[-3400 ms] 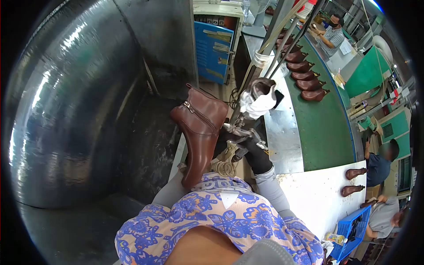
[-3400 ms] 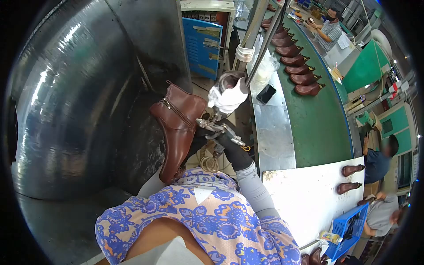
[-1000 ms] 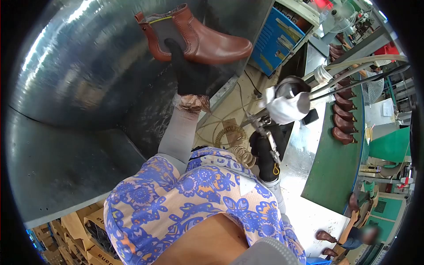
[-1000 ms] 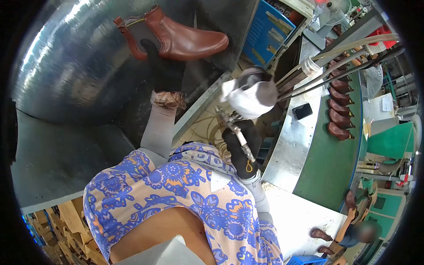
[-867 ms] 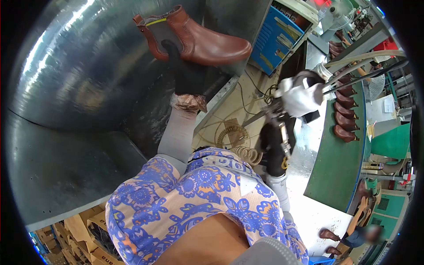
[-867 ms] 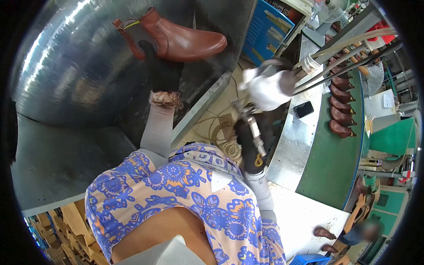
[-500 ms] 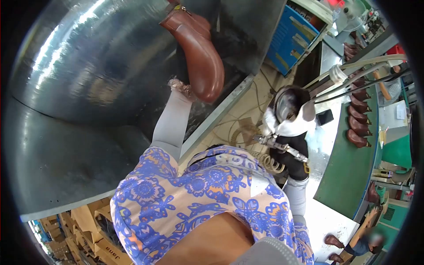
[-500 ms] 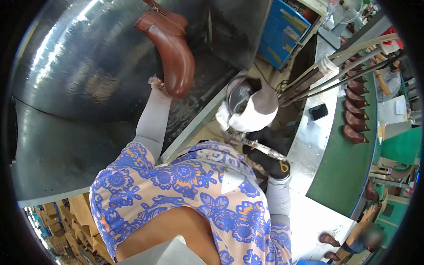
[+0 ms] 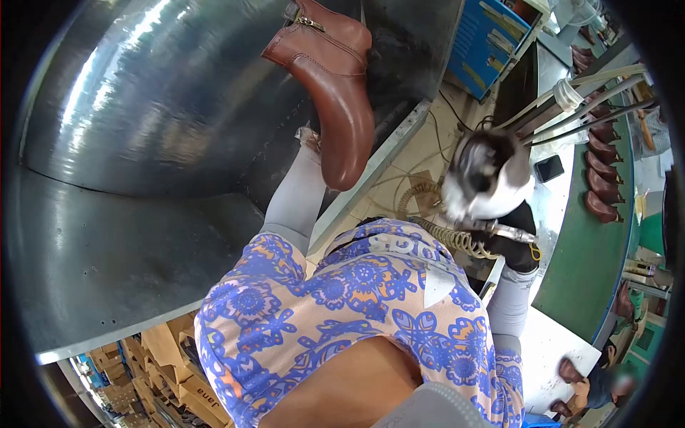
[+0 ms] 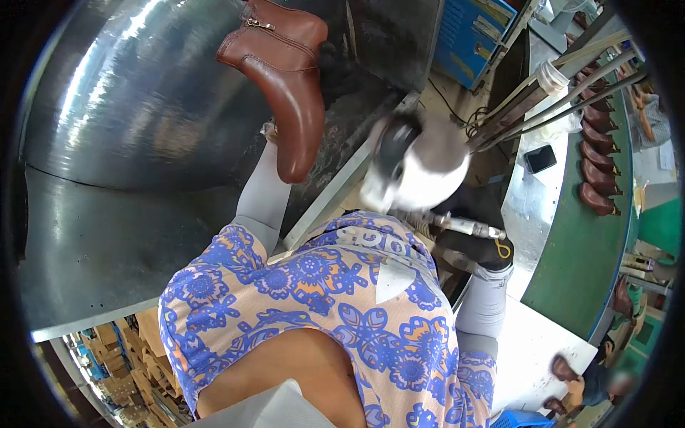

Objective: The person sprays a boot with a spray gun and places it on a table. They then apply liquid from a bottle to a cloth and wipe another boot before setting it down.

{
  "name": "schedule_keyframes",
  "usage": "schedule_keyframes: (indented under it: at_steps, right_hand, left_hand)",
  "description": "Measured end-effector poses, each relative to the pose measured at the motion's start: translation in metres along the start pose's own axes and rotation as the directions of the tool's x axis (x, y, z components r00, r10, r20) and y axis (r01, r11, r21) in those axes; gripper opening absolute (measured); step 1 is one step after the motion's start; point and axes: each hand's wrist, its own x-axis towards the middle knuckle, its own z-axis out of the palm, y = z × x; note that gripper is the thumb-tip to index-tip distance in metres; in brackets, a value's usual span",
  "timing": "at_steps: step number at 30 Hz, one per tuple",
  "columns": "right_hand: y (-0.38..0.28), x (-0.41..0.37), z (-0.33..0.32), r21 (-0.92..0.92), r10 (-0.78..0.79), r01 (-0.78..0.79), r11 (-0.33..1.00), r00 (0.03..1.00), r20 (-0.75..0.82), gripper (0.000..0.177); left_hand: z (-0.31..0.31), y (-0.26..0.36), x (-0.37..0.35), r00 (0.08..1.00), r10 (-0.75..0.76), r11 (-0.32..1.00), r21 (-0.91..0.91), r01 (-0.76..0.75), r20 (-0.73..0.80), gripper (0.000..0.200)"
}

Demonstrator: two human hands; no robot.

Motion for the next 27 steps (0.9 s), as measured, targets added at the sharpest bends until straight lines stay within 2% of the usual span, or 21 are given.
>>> schedule_keyframes:
  at_steps: [1, 3, 4, 7, 8, 9, 11, 12, 13, 14, 15, 17, 20, 21, 23, 24, 25, 27]
  right_hand:
    - [0.004, 0.007, -0.004, -0.152, -0.099, 0.101, 0.983, 0.995, 0.018, 0.026]
    - [-0.011, 0.014, 0.003, -0.051, 0.131, -0.149, 0.988, 0.958, -0.256, 0.02]
    - [-0.014, 0.006, 0.003, 0.214, 0.393, -0.343, 0.915, 0.879, -0.269, 0.018]
    - [-0.015, 0.006, 0.01, 0.12, 0.149, -0.114, 0.986, 0.928, -0.341, 0.016]
    - [-0.008, 0.0, 0.005, -0.077, 0.028, -0.044, 0.996, 0.98, -0.199, 0.018]
    - [-0.008, -0.003, 0.007, -0.176, -0.01, -0.011, 0.984, 0.993, -0.121, 0.022]
    - [-0.02, -0.005, 0.012, -0.025, 0.124, -0.125, 0.992, 0.991, -0.055, 0.021]
    - [-0.019, -0.005, 0.015, -0.127, 0.135, -0.148, 0.981, 0.985, -0.11, 0.019]
    - [-0.011, -0.003, 0.022, -0.215, 0.047, -0.097, 0.972, 0.973, -0.226, 0.019]
    - [-0.019, 0.001, 0.024, -0.146, 0.153, -0.196, 0.97, 0.953, -0.262, 0.019]
    - [-0.025, 0.006, 0.025, -0.075, 0.257, -0.29, 0.954, 0.921, -0.292, 0.019]
    - [-0.027, 0.011, 0.03, -0.058, 0.243, -0.275, 0.96, 0.915, -0.322, 0.021]
    - [-0.029, 0.014, 0.034, -0.059, 0.055, -0.067, 0.996, 0.981, -0.186, 0.023]
    - [-0.028, 0.015, 0.034, -0.059, 0.054, -0.066, 0.996, 0.982, -0.181, 0.023]
    - [-0.027, 0.015, 0.031, -0.23, 0.052, -0.113, 0.967, 0.965, -0.255, 0.022]
    - [-0.03, 0.017, 0.03, -0.256, 0.118, -0.197, 0.946, 0.949, -0.293, 0.02]
    - [-0.032, 0.018, 0.03, -0.159, 0.148, -0.207, 0.965, 0.936, -0.318, 0.019]
    - [-0.034, 0.019, 0.03, -0.202, 0.03, -0.091, 0.975, 0.957, -0.287, 0.021]
  left_hand:
    - [0.0, 0.002, 0.0, 1.0, -0.002, 1.0, -0.001, 0.002, 0.003, 0.057]
    - [0.0, 0.005, 0.003, 1.0, -0.003, 1.0, -0.008, 0.003, 0.009, 0.057]
    - [0.001, 0.006, 0.004, 1.0, -0.001, 1.0, -0.011, 0.001, 0.011, 0.057]
    - [0.005, 0.021, 0.009, 1.0, 0.028, 0.999, -0.024, -0.028, 0.007, 0.056]
    - [0.008, 0.029, 0.01, 0.999, 0.04, 0.999, -0.03, -0.04, 0.009, 0.056]
    - [0.012, 0.036, 0.014, 0.998, 0.053, 0.998, -0.048, -0.052, 0.019, 0.056]
    - [0.025, 0.056, 0.021, 0.996, 0.044, 0.991, -0.132, -0.033, 0.08, 0.055]
    - [0.041, 0.058, 0.02, 0.996, 0.045, 0.99, -0.136, -0.034, 0.081, 0.055]
    - [0.072, 0.063, 0.019, 0.971, 0.213, 0.973, 0.115, -0.201, -0.108, 0.054]
    - [0.092, 0.067, 0.018, 0.881, 0.407, 0.874, 0.383, -0.299, -0.242, 0.053]
    - [0.094, 0.069, 0.018, 0.882, 0.404, 0.877, 0.379, -0.297, -0.244, 0.053]
    - [0.096, 0.076, 0.017, 0.857, 0.473, 0.816, 0.468, -0.338, -0.206, 0.055]
    - [0.099, 0.084, 0.018, 0.84, 0.49, 0.803, 0.495, -0.332, -0.231, 0.056]
    - [0.1, 0.087, 0.019, 0.833, 0.499, 0.795, 0.51, -0.329, -0.24, 0.057]
    - [0.101, 0.091, 0.019, 0.819, 0.514, 0.779, 0.538, -0.321, -0.255, 0.058]
    - [0.1, 0.092, 0.018, 0.819, 0.513, 0.78, 0.538, -0.32, -0.256, 0.058]
    - [0.099, 0.092, 0.018, 0.817, 0.519, 0.766, 0.56, -0.315, -0.251, 0.057]
    - [0.097, 0.092, 0.019, 0.812, 0.534, 0.733, 0.607, -0.307, -0.235, 0.056]
